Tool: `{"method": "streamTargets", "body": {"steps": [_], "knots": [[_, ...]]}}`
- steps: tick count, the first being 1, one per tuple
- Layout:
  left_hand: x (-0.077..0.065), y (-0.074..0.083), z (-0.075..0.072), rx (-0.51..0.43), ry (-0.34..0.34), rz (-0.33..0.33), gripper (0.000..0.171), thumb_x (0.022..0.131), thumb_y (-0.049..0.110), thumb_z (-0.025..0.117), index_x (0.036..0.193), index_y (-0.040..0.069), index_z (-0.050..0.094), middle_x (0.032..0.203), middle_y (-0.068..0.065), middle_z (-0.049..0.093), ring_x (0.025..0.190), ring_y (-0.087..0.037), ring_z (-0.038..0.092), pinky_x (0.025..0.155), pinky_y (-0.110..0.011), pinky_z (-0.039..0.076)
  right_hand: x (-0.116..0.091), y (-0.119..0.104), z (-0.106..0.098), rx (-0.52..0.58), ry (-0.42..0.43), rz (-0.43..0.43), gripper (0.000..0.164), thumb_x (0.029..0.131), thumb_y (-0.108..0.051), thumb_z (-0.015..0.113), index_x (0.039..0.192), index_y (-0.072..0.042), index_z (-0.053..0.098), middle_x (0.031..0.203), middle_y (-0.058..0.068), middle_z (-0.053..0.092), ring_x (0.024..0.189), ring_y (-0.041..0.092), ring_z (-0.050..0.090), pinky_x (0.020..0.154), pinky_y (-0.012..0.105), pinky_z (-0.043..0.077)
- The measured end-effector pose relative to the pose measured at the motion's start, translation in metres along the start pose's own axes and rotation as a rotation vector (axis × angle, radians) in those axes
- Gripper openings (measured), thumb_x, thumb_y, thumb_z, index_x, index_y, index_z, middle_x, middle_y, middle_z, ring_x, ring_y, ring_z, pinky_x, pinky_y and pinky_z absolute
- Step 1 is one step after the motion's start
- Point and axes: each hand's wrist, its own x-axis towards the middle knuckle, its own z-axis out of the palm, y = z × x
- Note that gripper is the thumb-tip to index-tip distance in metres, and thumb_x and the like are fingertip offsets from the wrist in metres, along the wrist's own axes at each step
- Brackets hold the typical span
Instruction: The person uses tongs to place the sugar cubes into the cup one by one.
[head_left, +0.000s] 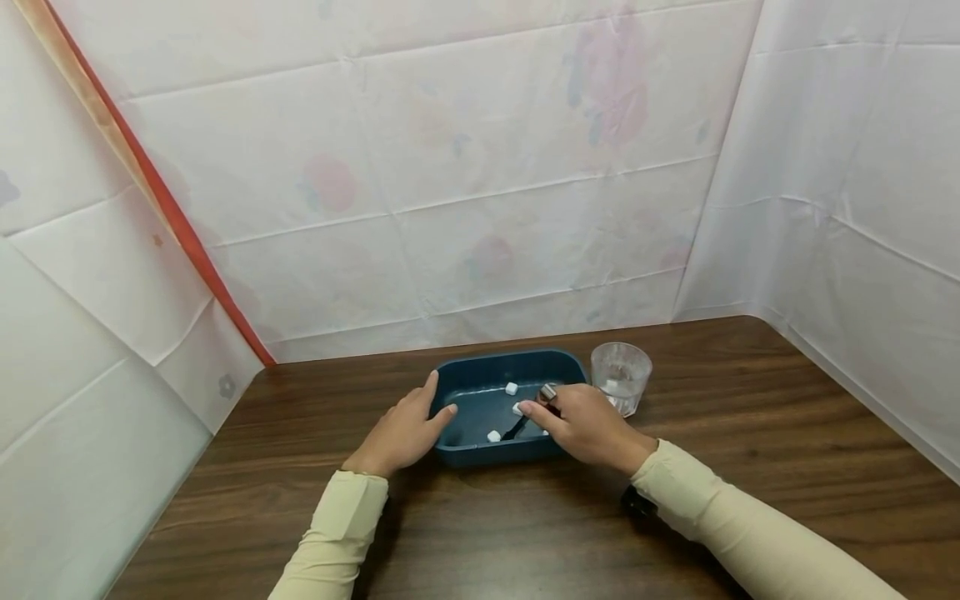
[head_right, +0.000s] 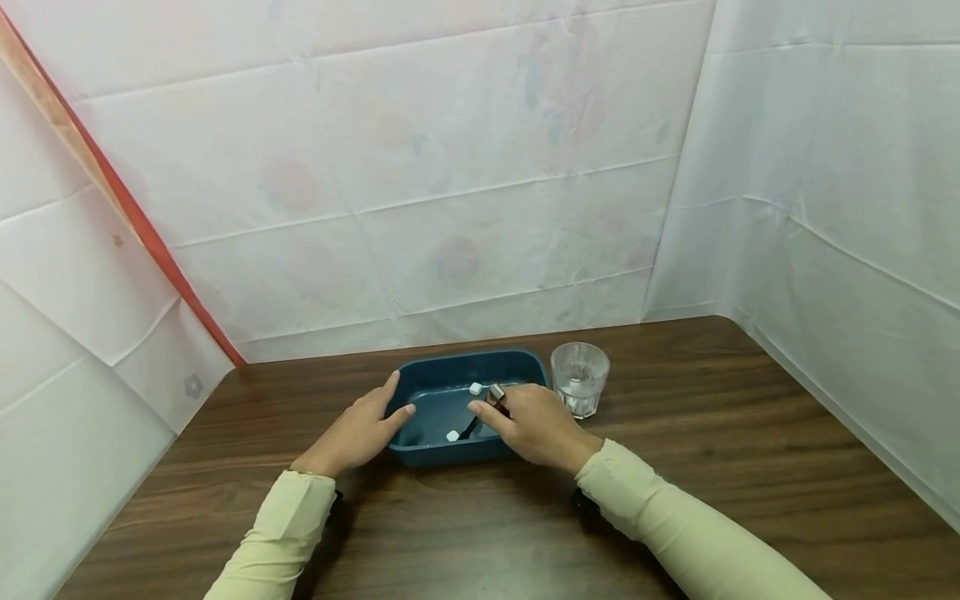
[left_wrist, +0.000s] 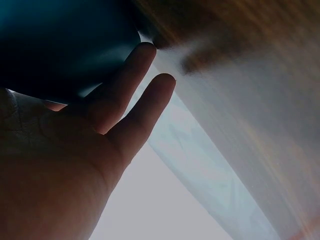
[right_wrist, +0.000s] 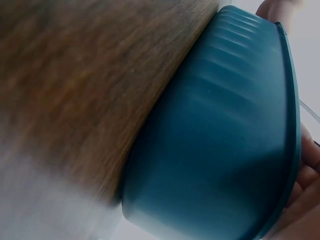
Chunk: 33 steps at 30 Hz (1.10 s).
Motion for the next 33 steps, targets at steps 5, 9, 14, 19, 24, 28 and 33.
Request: {"method": "streamTargets", "body": {"steps": [5,9,14,19,24,28,33], "knots": [[0.000,0.000,0.000,0.004,0.000,0.003,0.077,0.103,0.047,0.050,0.161,0.007,0.017,0.156,-0.021,0.036,0.142,-0.037,0.038,0.111,-0.059,0.034,0.000,0.001,-0.001,-0.018,-0.016,0.014,0.041,0.102,-0.039,0.058,0.065,-0.023,0.048,0.057,-0.013,0.036,0.050,0.003,0.037,0.046,0.022,0.033],[0.000,0.000,0.000,0.006,-0.001,-0.003,0.077,0.103,0.046,0.050,0.161,0.007,0.017,0.157,-0.020,0.036,0.142,-0.037,0.038,0.111,-0.058,0.034,0.000,0.003,-0.003,-0.036,-0.018,0.022,0.040,0.102,-0.040,0.058,0.067,-0.023,0.050,0.057,-0.012,0.036,0.050,0.004,0.037,0.047,0.022,0.033],[0.000,0.001,0.000,0.007,0.002,-0.009,0.077,0.103,0.046,0.050,0.161,0.007,0.017,0.157,-0.021,0.036,0.142,-0.037,0.038,0.111,-0.059,0.034,0.000,0.007,-0.003,-0.060,0.002,0.015,0.036,0.102,-0.041,0.059,0.071,-0.023,0.054,0.059,-0.012,0.037,0.052,0.003,0.038,0.047,0.022,0.034],[0.000,0.000,0.000,0.003,-0.004,-0.009,0.078,0.103,0.047,0.050,0.161,0.007,0.016,0.157,-0.020,0.035,0.142,-0.037,0.037,0.111,-0.058,0.033,0.001,0.012,-0.005,-0.094,0.021,0.001,0.035,0.101,-0.040,0.060,0.071,-0.023,0.054,0.059,-0.012,0.039,0.052,0.003,0.038,0.047,0.022,0.035],[0.002,-0.001,0.000,-0.004,0.001,-0.004,0.078,0.103,0.047,0.050,0.161,0.007,0.016,0.157,-0.020,0.036,0.142,-0.037,0.037,0.111,-0.059,0.033,0.003,0.014,-0.008,-0.121,0.047,-0.004,0.037,0.101,-0.039,0.062,0.069,-0.022,0.050,0.058,-0.011,0.037,0.051,0.004,0.037,0.047,0.023,0.033],[0.001,0.000,-0.001,-0.005,-0.002,-0.007,0.078,0.103,0.047,0.050,0.161,0.007,0.016,0.157,-0.020,0.035,0.142,-0.037,0.037,0.111,-0.059,0.032,0.003,0.015,-0.010,-0.131,0.056,0.008,0.039,0.100,-0.040,0.062,0.068,-0.022,0.049,0.058,-0.011,0.037,0.051,0.004,0.036,0.047,0.023,0.033],[0.000,0.001,-0.001,-0.006,-0.004,-0.002,0.078,0.103,0.046,0.050,0.161,0.007,0.016,0.157,-0.020,0.035,0.143,-0.038,0.036,0.112,-0.059,0.032,0.002,0.016,-0.009,-0.123,0.069,-0.001,0.039,0.100,-0.039,0.063,0.068,-0.022,0.048,0.058,-0.011,0.036,0.050,0.004,0.036,0.046,0.023,0.032]]}}
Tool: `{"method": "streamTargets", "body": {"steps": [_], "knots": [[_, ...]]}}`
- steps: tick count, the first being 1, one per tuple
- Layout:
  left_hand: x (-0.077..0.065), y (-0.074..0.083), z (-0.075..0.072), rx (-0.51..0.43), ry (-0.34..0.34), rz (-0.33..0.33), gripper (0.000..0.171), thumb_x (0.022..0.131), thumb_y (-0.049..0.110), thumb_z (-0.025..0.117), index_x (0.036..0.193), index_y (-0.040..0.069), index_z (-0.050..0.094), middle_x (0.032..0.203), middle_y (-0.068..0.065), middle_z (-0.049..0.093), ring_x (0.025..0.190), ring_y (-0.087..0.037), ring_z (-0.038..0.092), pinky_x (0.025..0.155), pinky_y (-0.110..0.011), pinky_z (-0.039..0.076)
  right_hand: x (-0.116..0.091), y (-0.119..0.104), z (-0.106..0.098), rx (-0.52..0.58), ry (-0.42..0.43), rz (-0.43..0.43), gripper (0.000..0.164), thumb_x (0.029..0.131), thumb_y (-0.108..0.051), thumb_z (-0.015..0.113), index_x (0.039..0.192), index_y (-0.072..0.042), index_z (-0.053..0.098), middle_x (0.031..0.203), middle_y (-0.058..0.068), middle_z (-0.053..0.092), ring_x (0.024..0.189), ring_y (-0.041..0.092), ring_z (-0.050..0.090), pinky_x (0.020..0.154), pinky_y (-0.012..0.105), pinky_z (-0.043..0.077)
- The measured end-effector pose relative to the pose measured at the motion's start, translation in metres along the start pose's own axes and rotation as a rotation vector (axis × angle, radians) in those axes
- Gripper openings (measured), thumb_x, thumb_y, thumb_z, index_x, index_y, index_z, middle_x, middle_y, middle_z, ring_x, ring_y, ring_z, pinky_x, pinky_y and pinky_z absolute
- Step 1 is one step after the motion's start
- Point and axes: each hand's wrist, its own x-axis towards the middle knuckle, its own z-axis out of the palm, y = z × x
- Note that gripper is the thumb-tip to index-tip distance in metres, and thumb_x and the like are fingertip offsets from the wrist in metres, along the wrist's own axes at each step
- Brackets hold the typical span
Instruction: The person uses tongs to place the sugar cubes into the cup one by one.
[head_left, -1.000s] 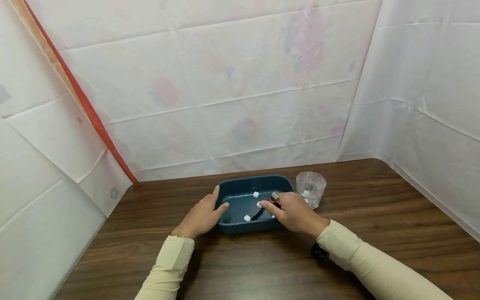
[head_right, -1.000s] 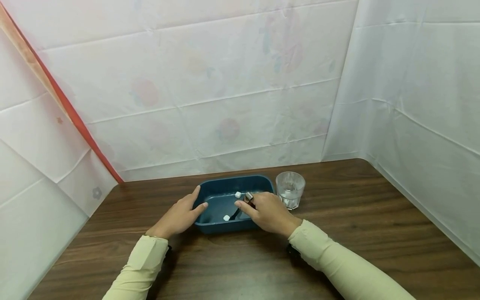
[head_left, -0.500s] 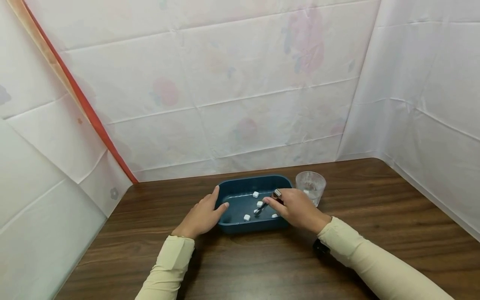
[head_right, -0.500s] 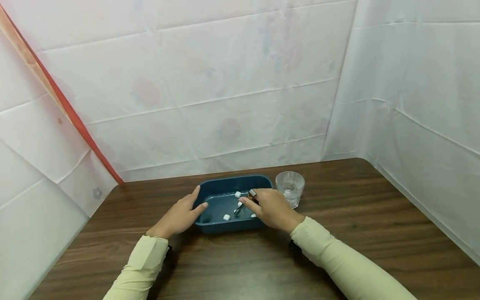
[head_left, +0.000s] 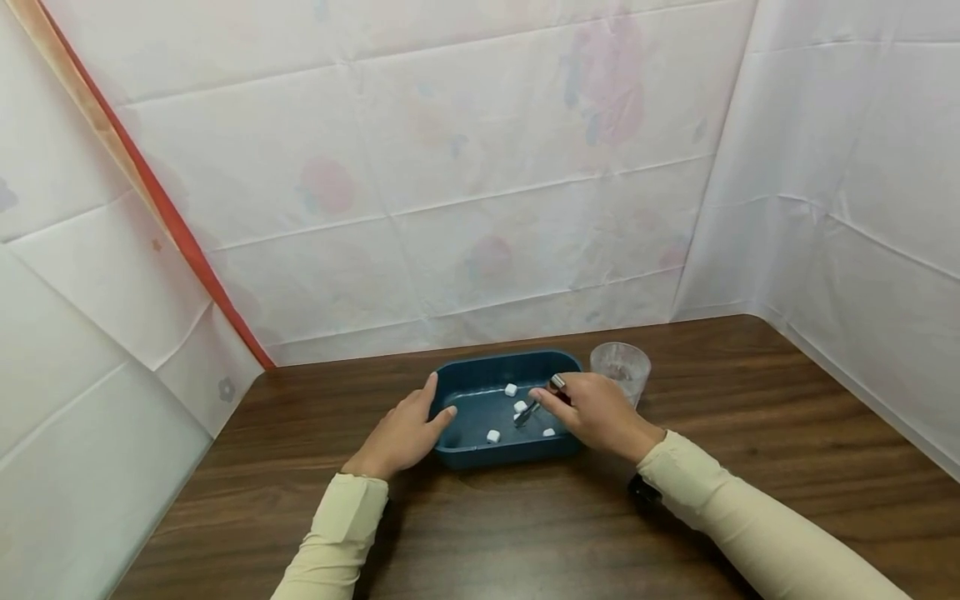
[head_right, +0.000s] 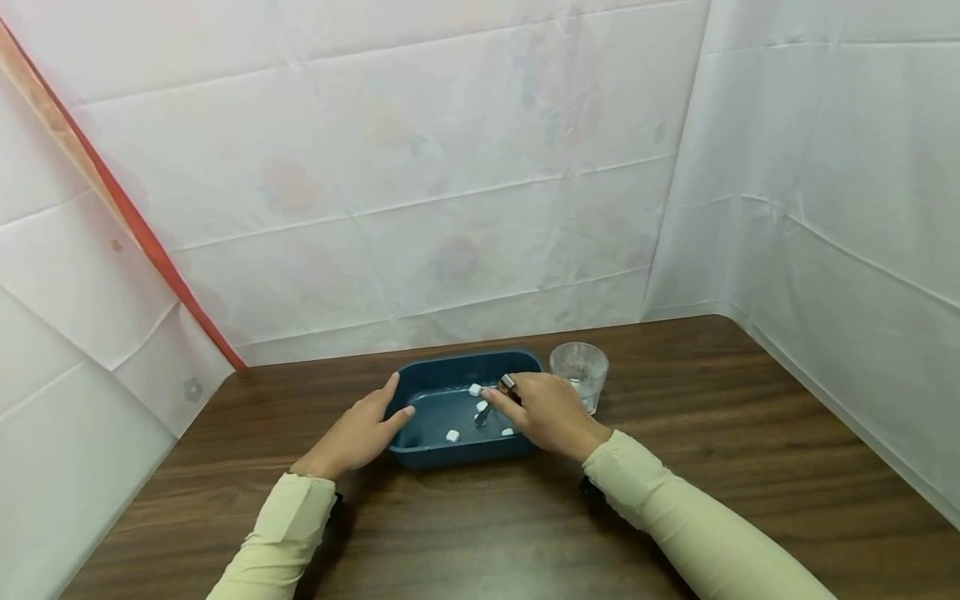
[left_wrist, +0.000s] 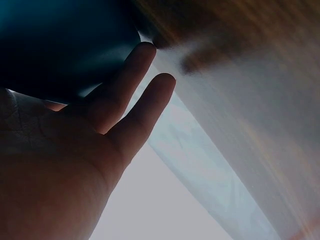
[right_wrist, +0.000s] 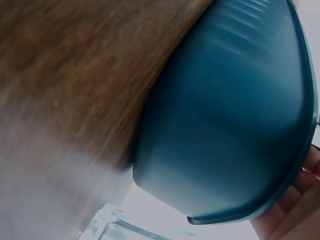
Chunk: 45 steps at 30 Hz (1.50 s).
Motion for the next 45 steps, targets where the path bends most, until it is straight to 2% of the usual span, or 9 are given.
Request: {"method": "streamTargets", "body": {"steps": [12,22,28,38,45], "knots": [[0.002,-0.002,0.003,-0.005,0.004,-0.003,0.077,0.103,0.047,0.049,0.161,0.007,0.015,0.157,-0.020,0.035,0.142,-0.038,0.037,0.112,-0.058,0.032,0.000,0.001,0.002,0.021,-0.012,-0.022,0.037,0.099,-0.039,0.064,0.068,-0.023,0.049,0.058,-0.012,0.035,0.050,0.003,0.036,0.047,0.022,0.032],[-0.003,-0.005,0.014,-0.016,-0.001,-0.014,0.077,0.103,0.045,0.050,0.161,0.006,0.016,0.156,-0.020,0.037,0.141,-0.038,0.038,0.110,-0.059,0.034,-0.007,0.002,0.005,0.055,-0.040,-0.045,0.040,0.099,-0.034,0.065,0.064,-0.025,0.047,0.057,-0.014,0.034,0.049,0.001,0.035,0.045,0.021,0.031],[-0.007,-0.005,0.010,-0.018,0.017,-0.020,0.078,0.103,0.044,0.051,0.161,0.005,0.017,0.156,-0.021,0.037,0.141,-0.039,0.039,0.110,-0.060,0.034,-0.004,-0.001,0.005,0.045,-0.043,-0.068,0.042,0.098,-0.033,0.065,0.062,-0.025,0.046,0.056,-0.014,0.035,0.049,0.000,0.036,0.044,0.020,0.031],[-0.002,-0.005,-0.001,0.005,0.003,-0.007,0.078,0.103,0.046,0.049,0.161,0.005,0.016,0.156,-0.021,0.036,0.140,-0.039,0.039,0.109,-0.060,0.034,-0.002,-0.005,0.008,0.022,-0.010,-0.085,0.041,0.096,-0.028,0.067,0.061,-0.025,0.048,0.054,-0.015,0.033,0.047,0.000,0.033,0.041,0.020,0.027],[0.001,-0.002,-0.003,0.016,-0.006,-0.002,0.077,0.104,0.044,0.050,0.160,0.004,0.016,0.156,-0.022,0.036,0.141,-0.039,0.039,0.110,-0.060,0.033,-0.001,-0.007,0.005,-0.009,-0.047,-0.069,0.039,0.098,-0.029,0.065,0.062,-0.025,0.050,0.053,-0.016,0.033,0.045,-0.002,0.033,0.039,0.019,0.027]]}}
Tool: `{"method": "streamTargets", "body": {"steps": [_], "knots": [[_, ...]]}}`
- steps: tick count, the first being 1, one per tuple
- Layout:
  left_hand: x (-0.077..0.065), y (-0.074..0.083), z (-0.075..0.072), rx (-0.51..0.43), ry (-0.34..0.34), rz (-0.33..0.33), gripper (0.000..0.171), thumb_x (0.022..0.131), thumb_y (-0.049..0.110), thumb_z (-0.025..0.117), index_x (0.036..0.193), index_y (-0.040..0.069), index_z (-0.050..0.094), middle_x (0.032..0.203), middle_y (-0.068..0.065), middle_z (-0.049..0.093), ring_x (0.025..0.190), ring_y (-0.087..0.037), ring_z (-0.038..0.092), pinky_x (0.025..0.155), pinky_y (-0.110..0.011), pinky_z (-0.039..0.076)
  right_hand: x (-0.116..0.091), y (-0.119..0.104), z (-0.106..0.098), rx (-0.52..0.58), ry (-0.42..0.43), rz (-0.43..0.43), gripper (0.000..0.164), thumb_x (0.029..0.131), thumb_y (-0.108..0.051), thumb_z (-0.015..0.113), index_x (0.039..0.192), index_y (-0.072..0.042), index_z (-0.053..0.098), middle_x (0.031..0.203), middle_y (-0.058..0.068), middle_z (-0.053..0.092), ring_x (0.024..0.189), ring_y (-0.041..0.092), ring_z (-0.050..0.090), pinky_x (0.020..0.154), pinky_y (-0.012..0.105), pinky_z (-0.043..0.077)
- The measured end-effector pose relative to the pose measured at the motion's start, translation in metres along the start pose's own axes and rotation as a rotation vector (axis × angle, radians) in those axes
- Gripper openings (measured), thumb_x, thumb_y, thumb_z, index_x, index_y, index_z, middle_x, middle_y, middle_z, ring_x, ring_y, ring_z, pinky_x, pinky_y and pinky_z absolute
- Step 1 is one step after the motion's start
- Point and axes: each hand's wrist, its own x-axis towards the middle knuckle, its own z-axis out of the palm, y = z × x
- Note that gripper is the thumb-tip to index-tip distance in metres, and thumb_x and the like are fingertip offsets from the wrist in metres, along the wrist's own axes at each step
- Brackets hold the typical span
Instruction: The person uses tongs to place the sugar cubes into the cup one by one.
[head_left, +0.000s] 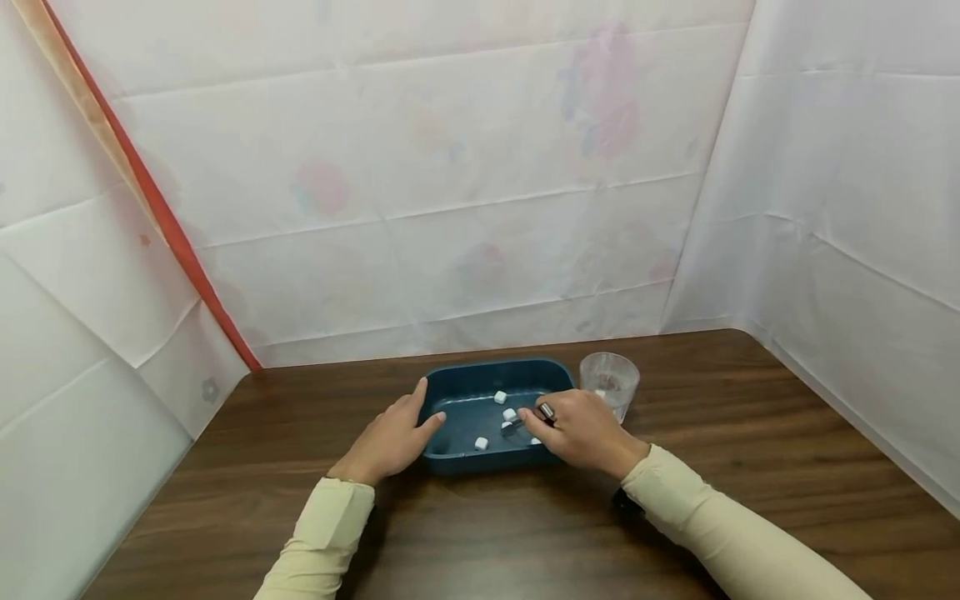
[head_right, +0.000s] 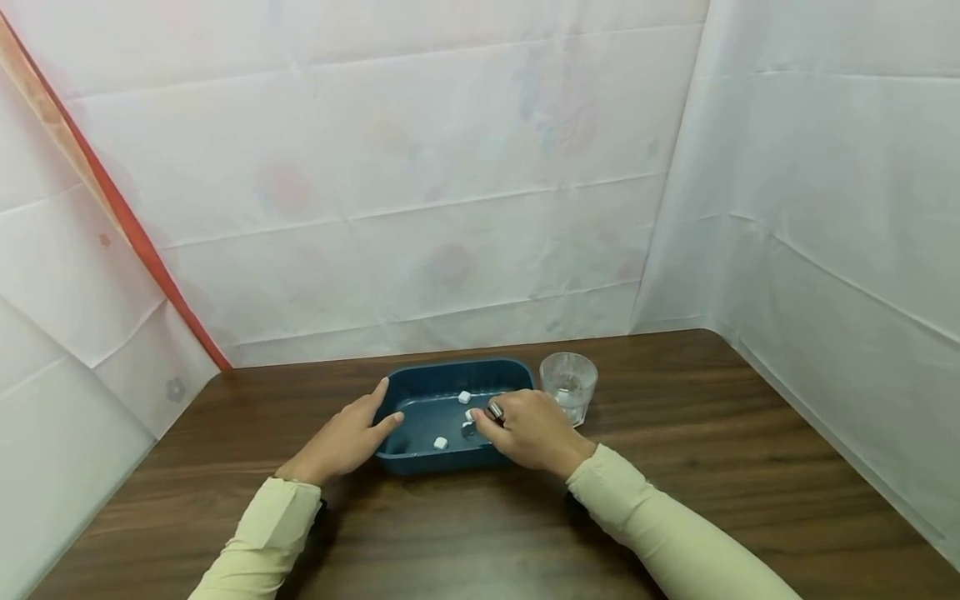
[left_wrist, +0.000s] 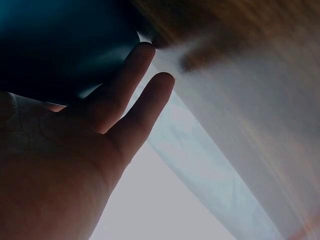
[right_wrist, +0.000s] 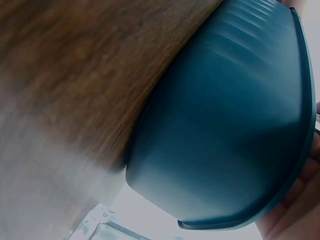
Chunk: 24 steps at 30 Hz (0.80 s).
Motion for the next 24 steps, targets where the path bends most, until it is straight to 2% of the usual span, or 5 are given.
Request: {"method": "streamTargets", "body": {"steps": [8,16,24], "knots": [[0.0001,0.0003,0.0011,-0.008,-0.002,-0.022,0.078,0.103,0.044,0.051,0.161,0.005,0.016,0.156,-0.021,0.037,0.140,-0.039,0.039,0.109,-0.061,0.034,-0.0001,-0.0018,0.0003,0.009,-0.001,0.009,0.038,0.098,-0.030,0.065,0.062,-0.024,0.051,0.054,-0.016,0.034,0.045,-0.002,0.034,0.039,0.019,0.030],[0.0033,0.0036,-0.0026,-0.002,0.011,-0.015,0.078,0.103,0.045,0.051,0.161,0.006,0.017,0.156,-0.021,0.038,0.140,-0.039,0.040,0.108,-0.061,0.035,0.0018,-0.0035,-0.0052,0.026,-0.003,0.024,0.038,0.098,-0.030,0.065,0.063,-0.024,0.051,0.055,-0.015,0.035,0.045,-0.001,0.036,0.039,0.020,0.031],[-0.0013,0.0016,0.0015,-0.007,0.000,-0.022,0.077,0.103,0.043,0.051,0.160,0.005,0.017,0.156,-0.022,0.037,0.140,-0.040,0.039,0.109,-0.062,0.034,-0.0015,-0.0025,0.0002,0.023,-0.016,0.020,0.038,0.098,-0.032,0.064,0.064,-0.024,0.051,0.054,-0.015,0.035,0.045,-0.002,0.035,0.039,0.020,0.031]]}}
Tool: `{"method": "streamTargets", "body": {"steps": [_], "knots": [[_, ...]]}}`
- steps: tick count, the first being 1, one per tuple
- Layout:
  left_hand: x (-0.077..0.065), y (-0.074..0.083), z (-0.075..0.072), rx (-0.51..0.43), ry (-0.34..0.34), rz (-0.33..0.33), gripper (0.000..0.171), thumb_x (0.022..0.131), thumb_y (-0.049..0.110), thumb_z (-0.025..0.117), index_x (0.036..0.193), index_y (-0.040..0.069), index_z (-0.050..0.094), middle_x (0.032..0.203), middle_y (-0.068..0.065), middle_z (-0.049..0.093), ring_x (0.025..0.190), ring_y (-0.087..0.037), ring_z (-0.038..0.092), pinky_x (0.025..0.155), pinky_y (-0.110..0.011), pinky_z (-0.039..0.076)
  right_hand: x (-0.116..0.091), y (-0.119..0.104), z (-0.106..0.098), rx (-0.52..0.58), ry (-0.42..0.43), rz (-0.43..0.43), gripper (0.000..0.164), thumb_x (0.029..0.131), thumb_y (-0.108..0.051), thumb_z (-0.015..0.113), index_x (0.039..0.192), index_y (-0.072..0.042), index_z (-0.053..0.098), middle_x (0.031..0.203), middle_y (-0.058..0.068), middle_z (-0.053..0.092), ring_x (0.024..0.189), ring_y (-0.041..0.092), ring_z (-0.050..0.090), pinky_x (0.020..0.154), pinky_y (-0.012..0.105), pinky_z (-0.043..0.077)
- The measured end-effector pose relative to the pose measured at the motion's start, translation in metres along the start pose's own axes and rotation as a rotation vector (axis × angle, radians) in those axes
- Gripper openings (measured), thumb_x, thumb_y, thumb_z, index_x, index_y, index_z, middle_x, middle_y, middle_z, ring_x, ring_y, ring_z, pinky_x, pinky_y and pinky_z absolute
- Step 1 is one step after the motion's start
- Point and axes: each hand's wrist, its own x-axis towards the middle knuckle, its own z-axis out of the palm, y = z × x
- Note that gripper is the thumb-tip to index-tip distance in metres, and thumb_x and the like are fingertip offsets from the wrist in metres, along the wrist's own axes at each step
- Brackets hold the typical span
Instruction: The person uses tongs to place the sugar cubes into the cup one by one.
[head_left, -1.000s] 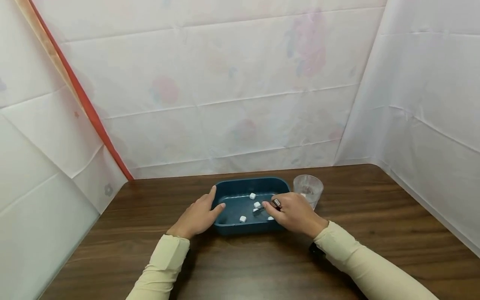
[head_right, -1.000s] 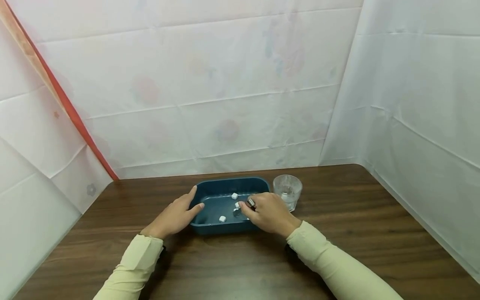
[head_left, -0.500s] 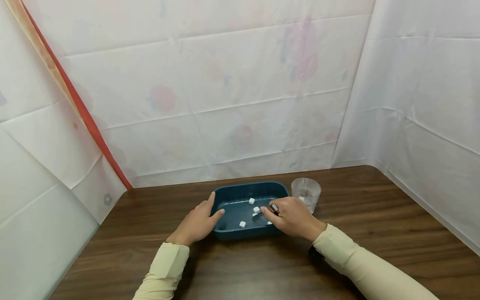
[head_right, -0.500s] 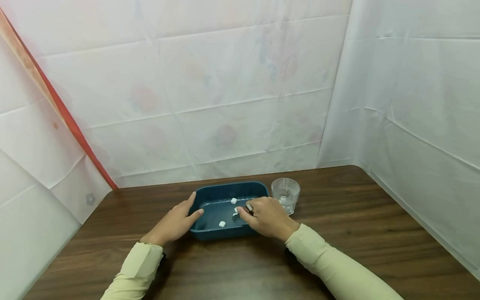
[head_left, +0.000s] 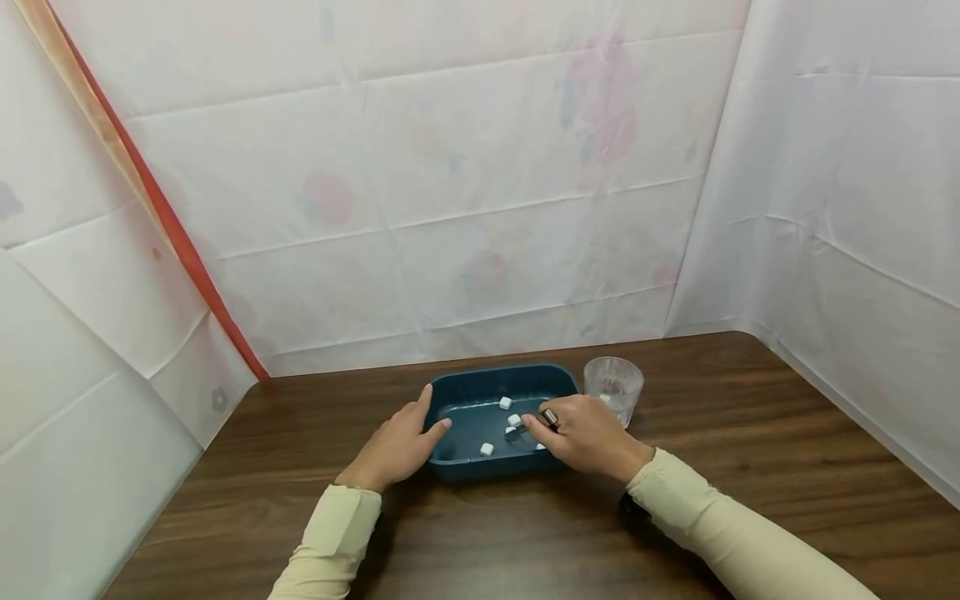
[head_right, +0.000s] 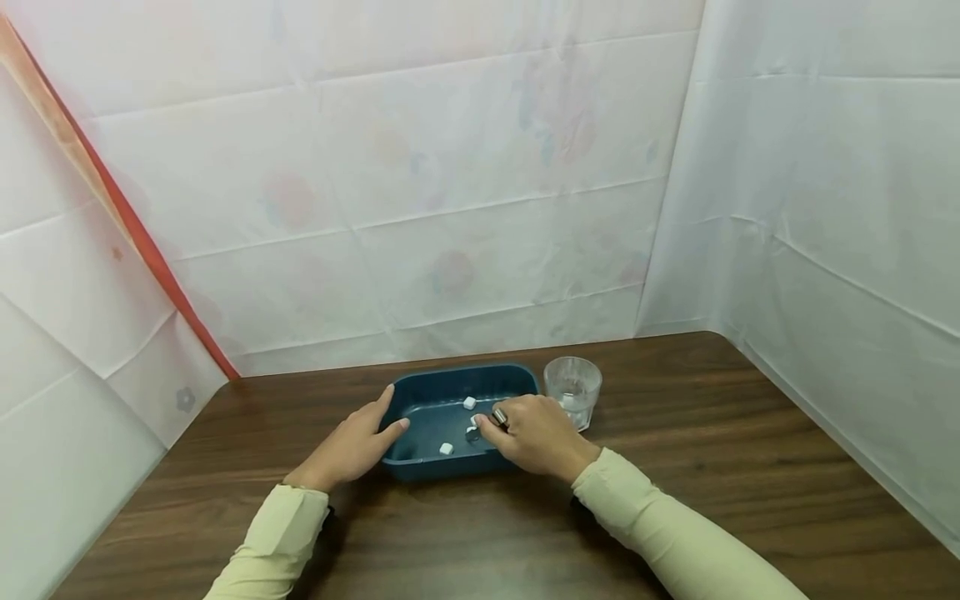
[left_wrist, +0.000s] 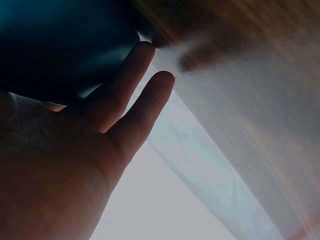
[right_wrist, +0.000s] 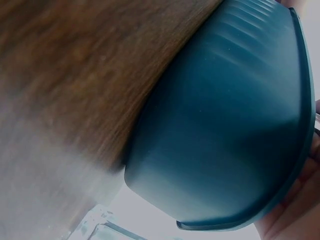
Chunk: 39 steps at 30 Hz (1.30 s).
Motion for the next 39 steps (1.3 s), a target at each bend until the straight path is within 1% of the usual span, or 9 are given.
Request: {"method": "streamTargets", "body": {"steps": [3,8,12,18,23,26,34,39], "knots": [[-0.0007,0.0001,0.0000,-0.001,-0.004,0.003,0.077,0.103,0.044,0.051,0.160,0.005,0.017,0.156,-0.022,0.037,0.140,-0.040,0.039,0.109,-0.061,0.034,-0.0015,-0.0004,0.0005,0.007,-0.001,0.002,0.038,0.099,-0.033,0.063,0.064,-0.025,0.051,0.054,-0.015,0.035,0.045,-0.002,0.035,0.039,0.020,0.030],[-0.0014,-0.0006,0.0010,-0.010,0.014,0.012,0.076,0.103,0.044,0.051,0.160,0.005,0.018,0.155,-0.022,0.038,0.140,-0.040,0.039,0.109,-0.061,0.034,-0.0014,-0.0009,0.0005,-0.011,0.003,-0.007,0.041,0.099,-0.034,0.063,0.063,-0.025,0.048,0.055,-0.015,0.035,0.045,-0.001,0.034,0.039,0.020,0.029],[-0.0020,-0.0013,0.0058,-0.016,0.000,0.006,0.077,0.103,0.043,0.052,0.160,0.005,0.017,0.156,-0.022,0.037,0.140,-0.040,0.039,0.109,-0.061,0.034,-0.0040,0.0012,-0.0001,-0.022,-0.014,-0.012,0.041,0.099,-0.034,0.063,0.062,-0.025,0.047,0.055,-0.015,0.034,0.046,-0.002,0.033,0.040,0.019,0.029],[0.0023,0.0012,0.0040,-0.019,0.009,0.025,0.077,0.103,0.044,0.051,0.160,0.005,0.018,0.155,-0.022,0.038,0.140,-0.039,0.040,0.109,-0.061,0.034,-0.0041,0.0012,-0.0024,-0.030,0.016,-0.019,0.042,0.098,-0.033,0.064,0.061,-0.025,0.046,0.054,-0.015,0.033,0.045,-0.001,0.031,0.040,0.020,0.026],[0.0010,-0.0020,0.0030,-0.006,0.005,0.020,0.077,0.103,0.044,0.051,0.160,0.004,0.018,0.155,-0.022,0.038,0.140,-0.040,0.040,0.109,-0.061,0.034,-0.0035,0.0015,0.0012,-0.020,-0.003,-0.003,0.041,0.100,-0.035,0.062,0.063,-0.024,0.048,0.055,-0.015,0.034,0.046,-0.002,0.034,0.040,0.020,0.029],[0.0007,-0.0033,0.0043,-0.007,-0.001,0.026,0.077,0.103,0.044,0.051,0.160,0.004,0.017,0.156,-0.022,0.037,0.140,-0.040,0.039,0.109,-0.061,0.034,-0.0051,0.0016,0.0027,-0.014,-0.004,0.008,0.040,0.099,-0.034,0.063,0.063,-0.025,0.048,0.055,-0.015,0.035,0.046,-0.001,0.034,0.040,0.020,0.030],[0.0035,-0.0015,0.0037,-0.016,0.006,0.027,0.078,0.103,0.045,0.051,0.160,0.005,0.017,0.156,-0.021,0.037,0.140,-0.040,0.039,0.109,-0.061,0.034,-0.0042,0.0028,0.0012,-0.022,0.017,-0.029,0.039,0.098,-0.031,0.065,0.063,-0.025,0.048,0.056,-0.015,0.035,0.046,-0.002,0.034,0.041,0.019,0.029],[0.0017,-0.0016,0.0022,-0.012,0.003,0.015,0.078,0.103,0.044,0.051,0.160,0.004,0.017,0.156,-0.022,0.037,0.141,-0.040,0.038,0.110,-0.061,0.034,-0.0022,0.0029,0.0011,-0.027,-0.011,-0.036,0.039,0.099,-0.033,0.063,0.064,-0.025,0.050,0.056,-0.015,0.037,0.047,-0.002,0.035,0.041,0.019,0.031]]}}
